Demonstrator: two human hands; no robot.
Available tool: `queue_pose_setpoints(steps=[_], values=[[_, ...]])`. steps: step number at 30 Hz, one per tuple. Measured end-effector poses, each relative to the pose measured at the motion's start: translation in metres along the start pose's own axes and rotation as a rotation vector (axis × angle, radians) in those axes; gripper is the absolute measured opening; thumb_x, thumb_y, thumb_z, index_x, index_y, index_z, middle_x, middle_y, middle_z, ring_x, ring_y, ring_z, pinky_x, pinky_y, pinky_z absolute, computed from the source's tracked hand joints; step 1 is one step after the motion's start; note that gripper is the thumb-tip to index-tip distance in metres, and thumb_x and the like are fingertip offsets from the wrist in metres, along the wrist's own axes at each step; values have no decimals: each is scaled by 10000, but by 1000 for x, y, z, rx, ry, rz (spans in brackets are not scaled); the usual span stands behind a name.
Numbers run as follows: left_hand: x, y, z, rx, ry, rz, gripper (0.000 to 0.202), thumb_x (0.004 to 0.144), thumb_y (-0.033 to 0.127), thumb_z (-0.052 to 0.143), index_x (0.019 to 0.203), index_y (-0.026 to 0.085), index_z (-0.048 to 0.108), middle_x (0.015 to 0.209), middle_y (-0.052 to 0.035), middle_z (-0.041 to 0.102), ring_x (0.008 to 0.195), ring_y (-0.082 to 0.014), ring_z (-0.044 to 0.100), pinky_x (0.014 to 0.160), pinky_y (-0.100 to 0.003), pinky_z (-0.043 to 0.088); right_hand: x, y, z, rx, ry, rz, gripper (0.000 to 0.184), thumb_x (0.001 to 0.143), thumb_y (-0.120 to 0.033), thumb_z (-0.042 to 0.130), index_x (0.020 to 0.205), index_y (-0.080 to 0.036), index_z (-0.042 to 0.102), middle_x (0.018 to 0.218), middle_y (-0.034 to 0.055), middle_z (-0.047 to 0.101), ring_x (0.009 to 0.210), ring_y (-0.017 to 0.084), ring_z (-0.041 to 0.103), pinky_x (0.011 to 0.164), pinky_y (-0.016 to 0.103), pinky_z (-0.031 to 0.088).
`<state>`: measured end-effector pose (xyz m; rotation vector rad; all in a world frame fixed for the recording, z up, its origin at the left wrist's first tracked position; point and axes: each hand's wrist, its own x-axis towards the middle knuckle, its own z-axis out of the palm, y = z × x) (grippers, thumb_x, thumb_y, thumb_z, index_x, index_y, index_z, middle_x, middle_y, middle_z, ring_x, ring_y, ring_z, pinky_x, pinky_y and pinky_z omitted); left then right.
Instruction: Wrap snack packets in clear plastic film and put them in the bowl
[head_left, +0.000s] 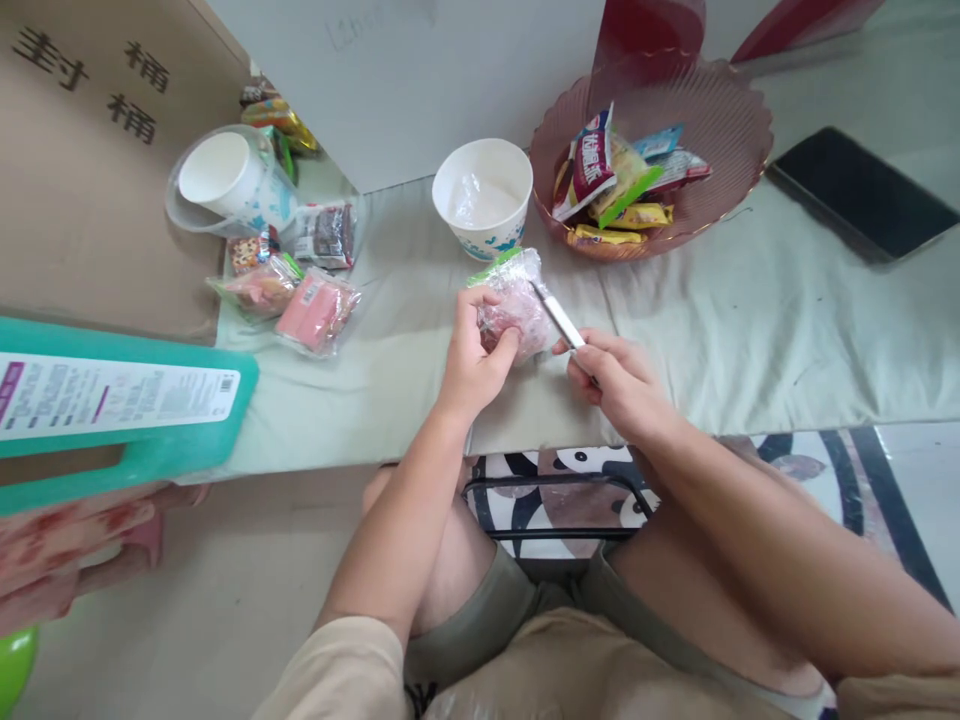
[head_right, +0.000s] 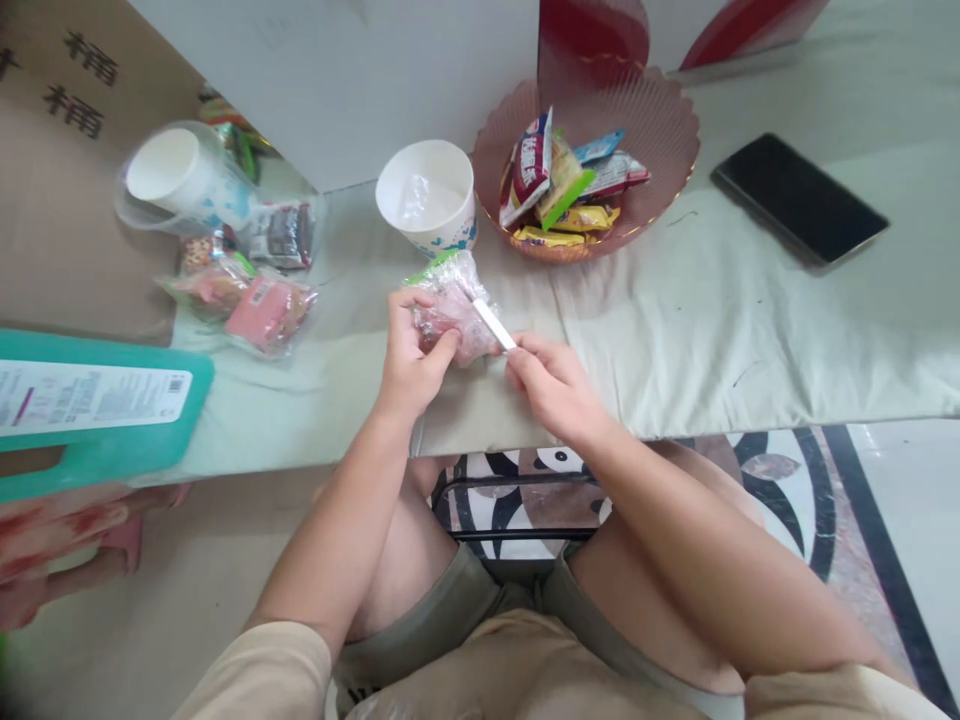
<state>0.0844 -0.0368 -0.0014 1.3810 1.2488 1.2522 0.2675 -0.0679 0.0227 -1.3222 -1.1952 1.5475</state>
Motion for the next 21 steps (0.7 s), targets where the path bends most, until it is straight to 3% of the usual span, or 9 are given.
queue_pose_setpoints(steps=[5,16,21], values=[[-1,4,5,28,-26,32,325,774,143,704,1008,254,509,916,31,540,689,-95,470,651,-243,410,3,-1,16,93,-6,84,273,823,-479,581,825,-208,561,587,-60,445,461,84,355,443,260,226],[1,7,7,76,-16,40,280,777,158,674,979,256,508,853,32,514,685,-110,472,669,-260,412,4,-2,10,103,58,62,259,821,-461,604,863,-205,592,599,-58,478,448,77,363,428,242,279],[3,6,7,92,21,88,306,771,201,693,998,261,496,944,16,558,768,-119,519,740,-265,448,4,-2,9,121,-20,147,257,818,-443,626,891,-199,587,629,-48,515,441,80,416,400,224,302]])
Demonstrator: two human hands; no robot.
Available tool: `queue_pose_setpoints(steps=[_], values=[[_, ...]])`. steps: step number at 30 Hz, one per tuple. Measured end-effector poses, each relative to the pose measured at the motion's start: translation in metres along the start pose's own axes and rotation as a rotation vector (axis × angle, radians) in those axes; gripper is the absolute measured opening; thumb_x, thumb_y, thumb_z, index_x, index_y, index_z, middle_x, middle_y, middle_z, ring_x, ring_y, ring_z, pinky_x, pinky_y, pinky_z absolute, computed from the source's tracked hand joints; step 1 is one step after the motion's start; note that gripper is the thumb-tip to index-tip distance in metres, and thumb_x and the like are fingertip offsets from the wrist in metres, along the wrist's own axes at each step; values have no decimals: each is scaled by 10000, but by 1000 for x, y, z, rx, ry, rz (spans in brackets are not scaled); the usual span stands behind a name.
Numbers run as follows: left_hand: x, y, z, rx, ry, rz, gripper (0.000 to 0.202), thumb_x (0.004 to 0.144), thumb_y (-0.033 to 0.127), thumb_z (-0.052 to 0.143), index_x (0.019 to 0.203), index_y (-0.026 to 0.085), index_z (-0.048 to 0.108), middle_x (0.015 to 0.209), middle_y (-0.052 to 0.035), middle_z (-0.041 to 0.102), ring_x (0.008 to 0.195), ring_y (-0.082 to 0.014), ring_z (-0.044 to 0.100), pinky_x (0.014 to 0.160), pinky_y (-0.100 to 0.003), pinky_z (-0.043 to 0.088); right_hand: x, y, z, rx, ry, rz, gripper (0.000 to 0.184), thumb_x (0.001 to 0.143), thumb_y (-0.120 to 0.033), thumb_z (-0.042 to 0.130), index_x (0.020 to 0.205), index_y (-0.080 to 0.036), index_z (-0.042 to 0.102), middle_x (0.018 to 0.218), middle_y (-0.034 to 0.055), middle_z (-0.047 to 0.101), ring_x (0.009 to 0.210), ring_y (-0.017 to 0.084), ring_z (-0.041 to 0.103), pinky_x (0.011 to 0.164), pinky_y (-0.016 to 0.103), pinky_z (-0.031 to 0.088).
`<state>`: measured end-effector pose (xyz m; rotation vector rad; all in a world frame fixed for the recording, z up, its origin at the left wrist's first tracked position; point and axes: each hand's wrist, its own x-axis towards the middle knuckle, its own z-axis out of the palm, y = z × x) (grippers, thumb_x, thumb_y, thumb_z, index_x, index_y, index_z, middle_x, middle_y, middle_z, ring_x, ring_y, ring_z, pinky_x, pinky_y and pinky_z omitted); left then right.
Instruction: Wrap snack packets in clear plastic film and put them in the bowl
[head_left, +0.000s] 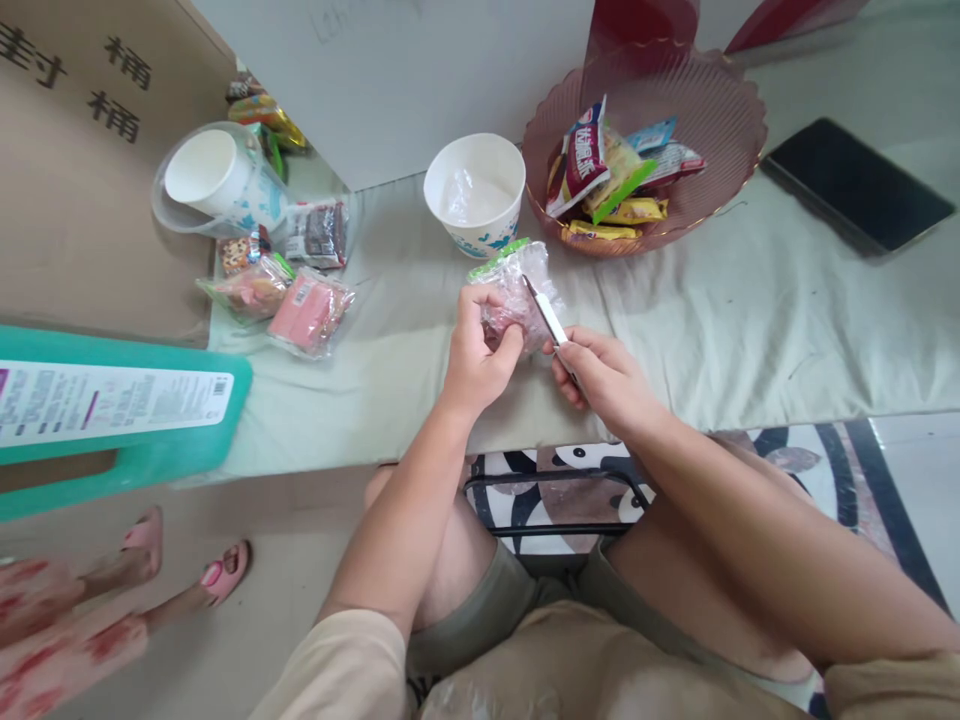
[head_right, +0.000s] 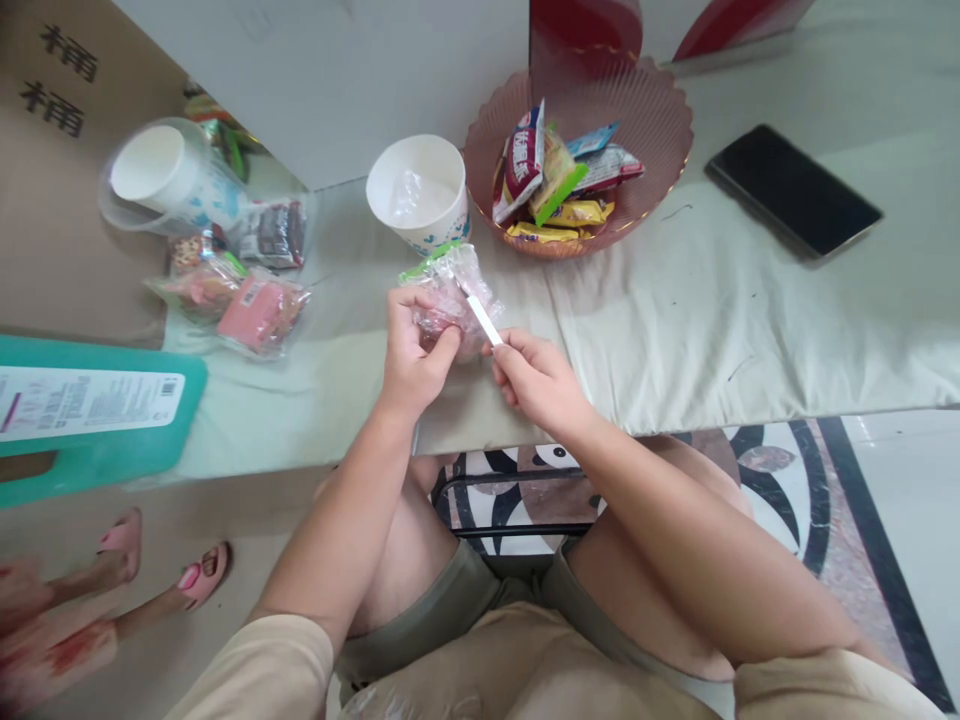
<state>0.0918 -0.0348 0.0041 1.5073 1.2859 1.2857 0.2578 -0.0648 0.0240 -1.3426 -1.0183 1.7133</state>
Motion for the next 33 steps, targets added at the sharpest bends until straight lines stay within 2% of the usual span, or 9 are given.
queue_pose_setpoints(steps=[7,14,18,21,23,25,27,29,33], values=[[6,1,-4,-262,160,-101,393,777,266,746,1002,281,424,852,45,462,608,-72,442,561,-220,378,-5,-3,-1,-57,-86,12,234,800,-417,616,868,-193,604,616,-50,520,435,76,428,395,213,327],[14,10,-6,-441,295,-218,437,703,236,733,957,289,381,795,62,493,633,-86,537,561,-206,425,-5,1,-3,-127,-95,23,227,825,-431,593,862,-207,599,610,-50,516,445,84,431,404,224,336],[20,11,-16,-505,374,-291,412,711,203,695,964,296,384,863,50,574,677,-104,590,567,-214,459,-6,4,-8,-250,-90,1,231,867,-433,552,862,-211,616,634,-36,538,473,97,449,441,247,346],[23,5,-24,-526,420,-295,389,752,266,693,983,307,382,971,37,616,791,-127,648,621,-229,506,-6,2,-15,-427,-39,-65,247,892,-423,516,838,-211,632,627,-16,547,517,126,471,492,277,348],[23,1,-25,-482,413,-301,414,771,319,711,1032,329,390,1052,32,623,870,-138,661,658,-237,523,-5,1,-23,-583,67,-179,228,892,-389,519,851,-214,659,647,6,576,576,158,510,551,305,371],[20,-3,-22,-384,386,-315,508,778,333,744,1146,365,395,1135,15,624,911,-144,658,680,-242,525,-2,1,-33,-740,217,-326,200,879,-351,548,897,-219,698,772,51,643,676,194,565,629,340,412],[15,-5,-18,-266,339,-294,664,768,286,780,1284,377,372,1188,-17,620,918,-147,652,718,-255,529,1,3,-43,-865,341,-425,196,874,-334,579,950,-230,727,957,100,674,787,234,604,698,378,444],[10,-7,-17,-115,266,-222,738,742,211,795,1349,335,394,1183,-38,617,926,-152,644,784,-277,534,5,5,-53,-942,397,-450,203,881,-332,593,987,-240,740,1059,127,660,879,273,618,754,413,467],[7,-9,-27,272,232,-25,536,683,125,770,1172,233,580,1181,-67,600,1091,-210,612,923,-317,517,9,6,-74,-1044,420,-429,220,894,-310,582,1008,-236,755,1058,144,638,991,322,611,858,470,483]])
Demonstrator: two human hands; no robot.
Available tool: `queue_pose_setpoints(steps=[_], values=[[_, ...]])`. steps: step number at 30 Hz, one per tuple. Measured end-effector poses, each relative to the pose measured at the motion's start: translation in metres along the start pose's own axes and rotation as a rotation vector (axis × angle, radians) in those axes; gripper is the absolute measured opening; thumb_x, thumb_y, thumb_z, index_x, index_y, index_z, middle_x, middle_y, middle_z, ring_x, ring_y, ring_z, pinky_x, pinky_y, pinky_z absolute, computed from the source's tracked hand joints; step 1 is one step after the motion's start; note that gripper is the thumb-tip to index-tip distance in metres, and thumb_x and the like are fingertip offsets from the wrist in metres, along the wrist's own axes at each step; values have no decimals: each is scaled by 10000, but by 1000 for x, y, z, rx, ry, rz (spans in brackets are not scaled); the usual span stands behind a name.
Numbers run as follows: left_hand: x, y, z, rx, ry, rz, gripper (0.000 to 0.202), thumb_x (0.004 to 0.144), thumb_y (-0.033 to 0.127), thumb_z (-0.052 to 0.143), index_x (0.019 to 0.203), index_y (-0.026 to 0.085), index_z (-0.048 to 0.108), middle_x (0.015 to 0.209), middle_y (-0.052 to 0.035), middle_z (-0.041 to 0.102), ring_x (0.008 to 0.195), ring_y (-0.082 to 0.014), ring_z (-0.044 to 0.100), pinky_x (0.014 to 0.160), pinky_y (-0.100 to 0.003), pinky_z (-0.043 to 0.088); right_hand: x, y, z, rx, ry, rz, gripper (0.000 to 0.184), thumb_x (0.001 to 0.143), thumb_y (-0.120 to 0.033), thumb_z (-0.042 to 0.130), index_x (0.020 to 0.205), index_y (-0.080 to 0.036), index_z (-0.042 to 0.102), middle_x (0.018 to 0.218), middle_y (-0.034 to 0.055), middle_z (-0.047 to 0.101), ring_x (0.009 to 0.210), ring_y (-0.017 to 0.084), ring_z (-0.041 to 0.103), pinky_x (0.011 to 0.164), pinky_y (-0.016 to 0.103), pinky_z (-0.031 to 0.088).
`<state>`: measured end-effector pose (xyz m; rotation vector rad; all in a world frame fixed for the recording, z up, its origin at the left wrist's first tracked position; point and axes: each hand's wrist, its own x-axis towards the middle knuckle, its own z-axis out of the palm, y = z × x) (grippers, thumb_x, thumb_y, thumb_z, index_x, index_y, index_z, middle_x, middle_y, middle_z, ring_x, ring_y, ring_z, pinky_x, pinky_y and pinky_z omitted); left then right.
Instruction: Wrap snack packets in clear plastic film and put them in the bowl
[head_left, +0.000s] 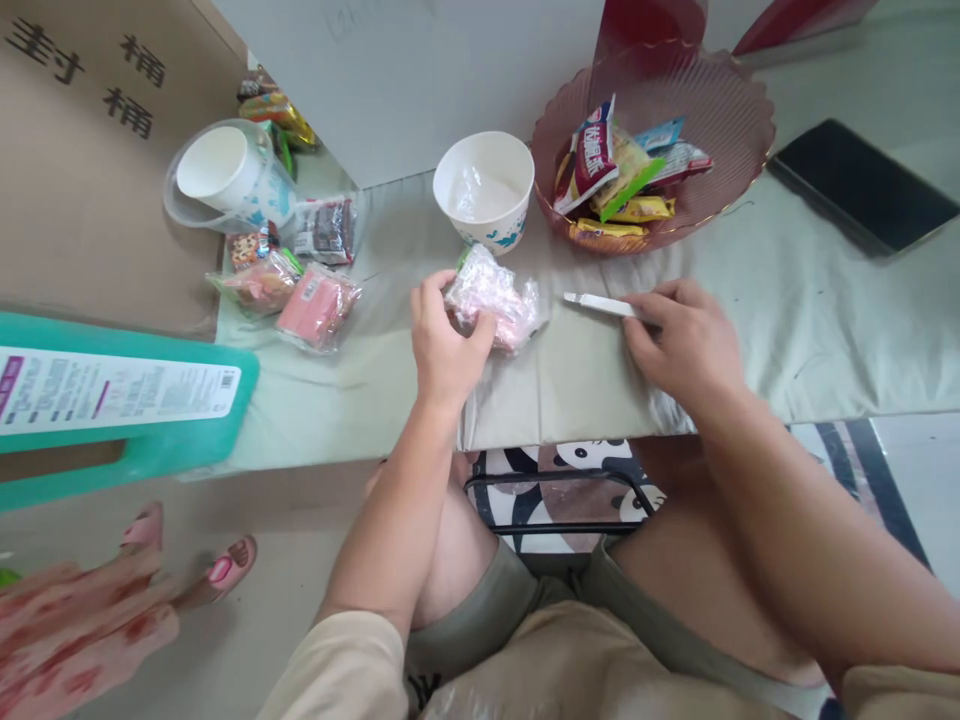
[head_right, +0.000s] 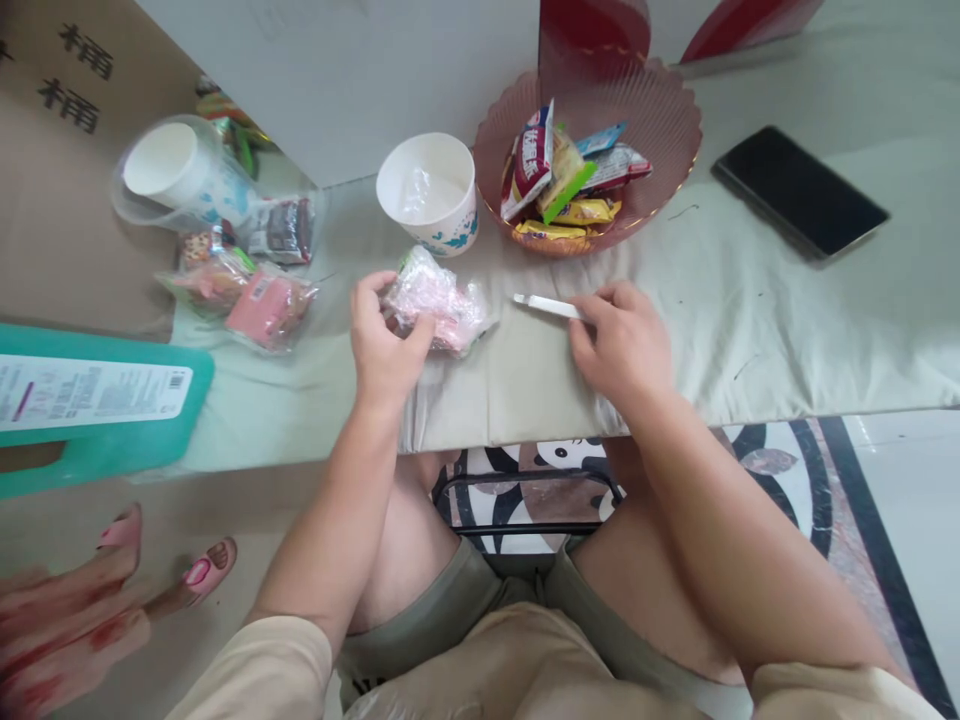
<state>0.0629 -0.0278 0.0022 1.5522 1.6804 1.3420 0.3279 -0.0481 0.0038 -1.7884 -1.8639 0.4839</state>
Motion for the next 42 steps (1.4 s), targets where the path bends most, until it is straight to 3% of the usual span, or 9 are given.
queue_pose_setpoints(steps=[3,11,14,17,20,25,32,38,42], values=[[5,-3,-8,183,12,50,445,685,128,740,1099,223,609,1178,-78,619,1130,-226,605,902,-314,517,5,12,-5,-95,2,31,275,896,-300,558,1048,-216,771,1063,157,634,1028,343,615,890,504,483],[4,7,-11,328,-258,-64,146,791,152,598,905,236,629,613,49,552,572,-136,525,637,-290,417,11,19,-12,-232,175,85,378,842,-206,558,1158,-191,764,1181,206,669,1195,447,580,1020,666,427],[2,4,-11,207,-229,-36,205,749,135,592,927,233,615,749,23,658,665,-143,613,623,-274,439,8,8,-7,-18,159,-107,453,820,-176,531,1240,-229,691,1211,164,679,1173,380,626,1018,592,486],[2,2,-9,100,-239,186,379,706,123,605,1069,227,635,1091,-34,727,998,-187,689,778,-282,519,7,-9,8,184,19,-319,590,772,-174,540,1355,-250,588,1319,115,676,1207,332,639,1038,529,512],[1,3,-6,14,-340,299,255,760,151,613,1001,212,666,1048,-34,737,996,-180,690,889,-310,534,10,-23,24,286,-80,-411,706,728,-163,526,1429,-243,523,1348,107,673,1240,314,626,1054,497,503],[7,1,-4,-217,-168,56,90,753,120,605,753,210,599,713,28,633,677,-112,610,670,-239,494,17,-26,22,338,-120,-369,490,677,-152,520,1128,-228,698,873,46,663,851,253,638,820,419,519],[22,-1,-11,-350,104,-294,243,735,-23,468,648,204,485,573,43,504,506,-80,453,479,-193,327,8,-1,-3,433,-44,-246,140,694,-144,558,719,-226,668,778,27,597,729,201,578,747,389,466],[22,2,-17,-270,28,-429,220,769,10,570,692,209,514,542,73,429,435,-66,322,433,-219,219,9,7,-11,496,-53,-186,99,712,-161,551,665,-225,610,831,41,646,808,219,623,813,414,494],[20,-2,-23,-189,-191,-429,75,786,192,728,792,190,654,528,82,407,448,-69,299,442,-233,208,10,4,-15,515,-151,-230,39,746,-233,593,729,-238,627,894,51,714,882,249,663,869,436,520]])
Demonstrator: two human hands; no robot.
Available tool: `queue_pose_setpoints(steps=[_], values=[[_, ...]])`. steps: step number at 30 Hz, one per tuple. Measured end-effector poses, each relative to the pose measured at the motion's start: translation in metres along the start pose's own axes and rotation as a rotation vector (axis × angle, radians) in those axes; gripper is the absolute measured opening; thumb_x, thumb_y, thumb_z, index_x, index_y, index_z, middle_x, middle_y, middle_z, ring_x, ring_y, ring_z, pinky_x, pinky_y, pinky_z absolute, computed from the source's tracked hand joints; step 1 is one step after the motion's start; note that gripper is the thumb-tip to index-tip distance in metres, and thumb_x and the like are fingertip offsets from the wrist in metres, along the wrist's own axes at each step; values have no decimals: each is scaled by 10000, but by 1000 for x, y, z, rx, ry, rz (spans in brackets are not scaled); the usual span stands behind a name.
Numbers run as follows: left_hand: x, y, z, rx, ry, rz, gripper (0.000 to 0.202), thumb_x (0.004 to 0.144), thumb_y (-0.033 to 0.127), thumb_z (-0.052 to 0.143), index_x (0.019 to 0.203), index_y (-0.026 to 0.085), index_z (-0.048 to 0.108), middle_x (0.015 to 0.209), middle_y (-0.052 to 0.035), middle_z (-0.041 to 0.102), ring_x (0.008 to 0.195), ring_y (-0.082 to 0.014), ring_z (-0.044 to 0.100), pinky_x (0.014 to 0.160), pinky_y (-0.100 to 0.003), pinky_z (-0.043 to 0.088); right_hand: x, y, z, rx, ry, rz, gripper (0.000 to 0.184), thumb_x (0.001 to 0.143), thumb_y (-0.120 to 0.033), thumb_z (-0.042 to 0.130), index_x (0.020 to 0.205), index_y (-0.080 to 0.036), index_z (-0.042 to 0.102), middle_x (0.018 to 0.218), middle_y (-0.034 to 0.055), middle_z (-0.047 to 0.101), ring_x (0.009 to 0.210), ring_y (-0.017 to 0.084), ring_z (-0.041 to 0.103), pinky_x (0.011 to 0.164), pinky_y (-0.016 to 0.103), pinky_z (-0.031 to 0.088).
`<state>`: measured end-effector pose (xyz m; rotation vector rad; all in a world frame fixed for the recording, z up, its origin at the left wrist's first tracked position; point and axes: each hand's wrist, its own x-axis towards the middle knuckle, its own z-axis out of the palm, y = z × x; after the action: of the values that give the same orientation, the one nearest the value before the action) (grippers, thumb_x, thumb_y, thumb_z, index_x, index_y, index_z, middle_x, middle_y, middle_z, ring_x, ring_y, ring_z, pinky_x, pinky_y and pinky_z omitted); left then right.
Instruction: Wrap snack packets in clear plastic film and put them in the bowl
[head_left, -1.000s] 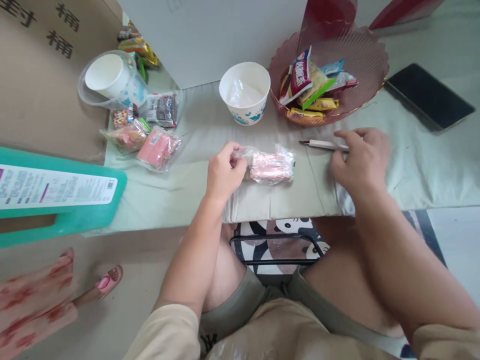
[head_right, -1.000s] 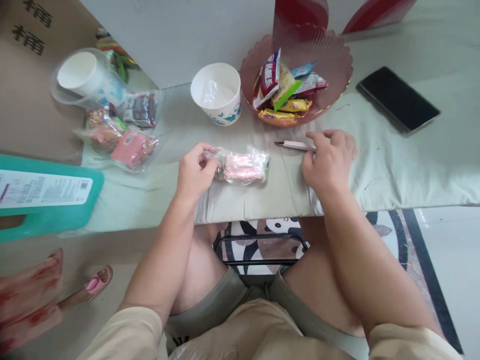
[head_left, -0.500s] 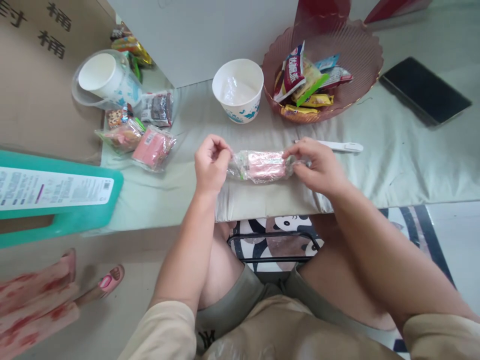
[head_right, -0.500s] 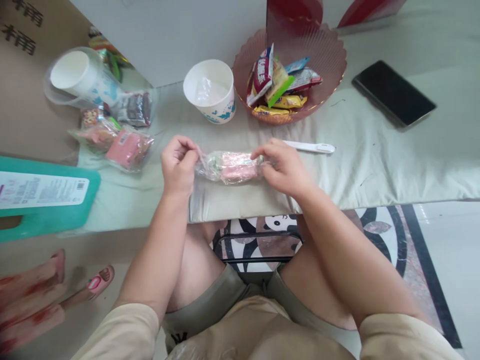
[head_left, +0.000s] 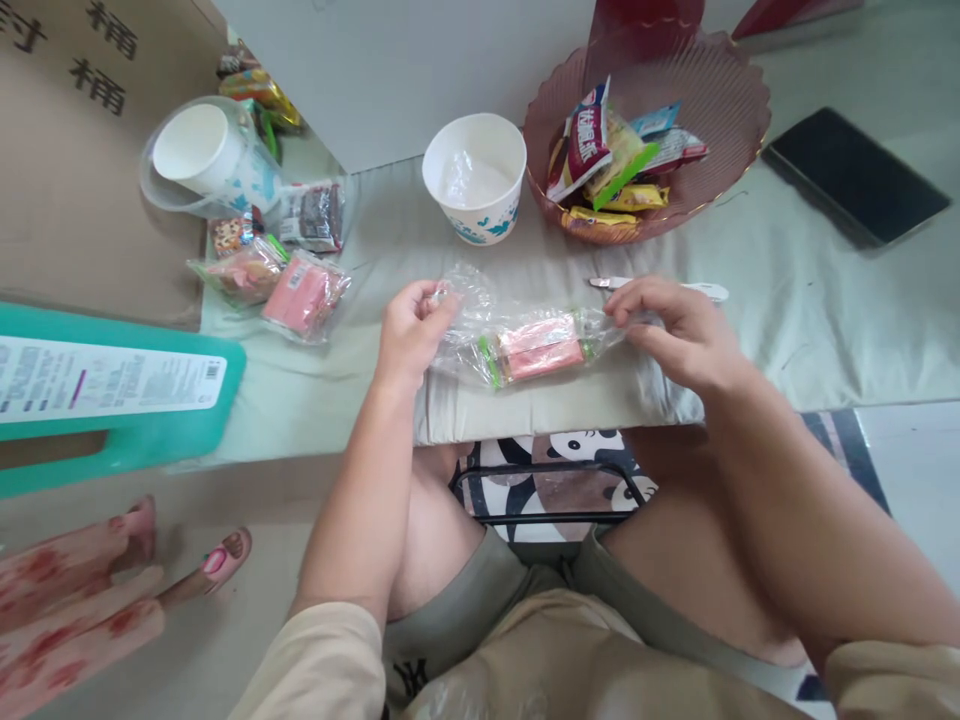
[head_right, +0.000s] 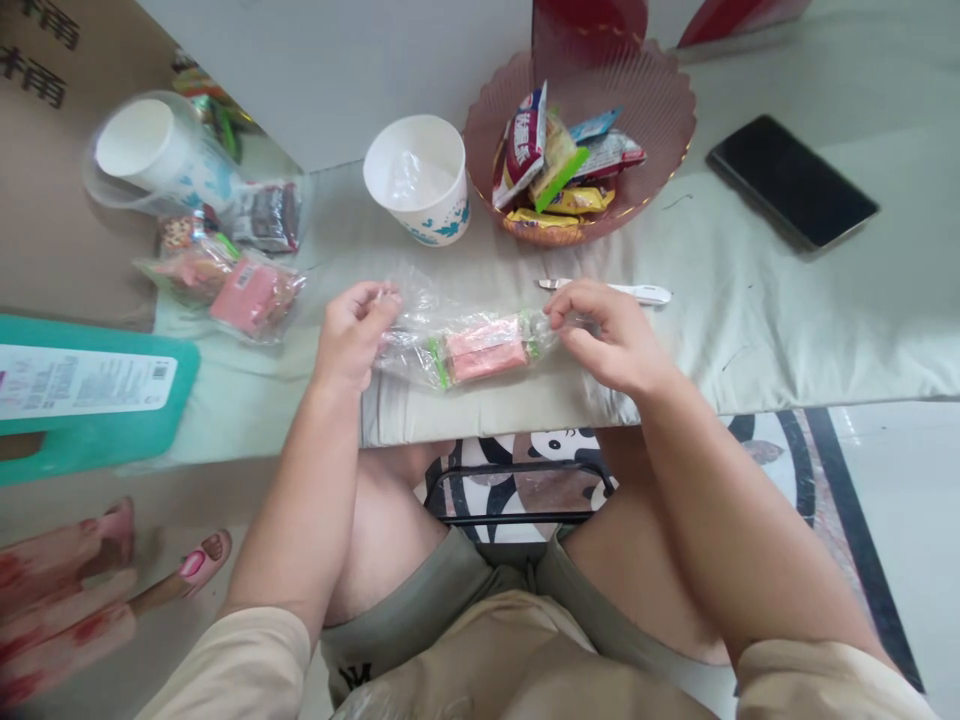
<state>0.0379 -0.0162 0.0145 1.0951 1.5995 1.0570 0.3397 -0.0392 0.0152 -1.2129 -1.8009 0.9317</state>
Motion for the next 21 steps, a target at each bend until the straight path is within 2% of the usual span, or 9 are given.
queue_pose_setpoints(steps=[2,4,7,11,13,16,19,21], values=[[0,-3,-3,70,-81,55,126,777,234,752,716,176,658,537,64,436,479,-69,340,463,-226,248,-1,-2,-1,-37,-18,38,29,766,-262,629,757,-243,649,885,49,735,872,253,677,855,429,529],[0,-5,-4,82,-89,164,175,783,234,742,659,174,635,576,41,501,534,-75,427,513,-211,335,-2,-2,0,-54,15,85,56,800,-284,647,763,-245,658,887,47,751,882,255,693,861,423,534],[2,-8,-4,-20,-25,275,177,843,279,703,716,196,613,656,24,583,597,-91,539,557,-203,425,-3,-2,2,-49,115,137,103,863,-310,624,798,-245,670,889,40,759,888,246,705,871,418,532],[5,-10,-1,-105,76,288,253,915,428,670,801,228,566,702,24,618,507,-87,529,426,-211,353,-4,-5,5,-78,232,148,172,936,-361,567,826,-253,643,813,29,728,817,229,693,848,415,532],[9,-11,-1,-87,106,284,316,918,488,677,790,232,543,652,40,588,441,-74,457,403,-220,324,-2,-8,6,-82,194,96,202,942,-429,558,888,-261,655,847,40,736,841,238,693,852,421,540],[16,-15,-1,-42,95,281,361,915,531,681,769,232,541,590,52,539,429,-74,414,420,-228,327,1,-11,6,-128,33,-5,266,852,-488,662,983,-258,682,973,63,759,916,266,698,861,432,555],[22,-18,-2,-12,105,354,351,916,519,688,761,230,560,589,39,529,519,-95,487,504,-229,385,2,-12,7,-196,-55,-37,142,811,-389,697,873,-262,682,941,57,755,907,269,701,864,440,560],[25,-20,-3,-1,128,396,346,917,521,688,768,231,571,597,33,524,560,-106,510,546,-234,406,2,-13,8,-194,-20,-13,61,826,-318,658,796,-266,658,887,49,748,884,265,703,862,447,560]])
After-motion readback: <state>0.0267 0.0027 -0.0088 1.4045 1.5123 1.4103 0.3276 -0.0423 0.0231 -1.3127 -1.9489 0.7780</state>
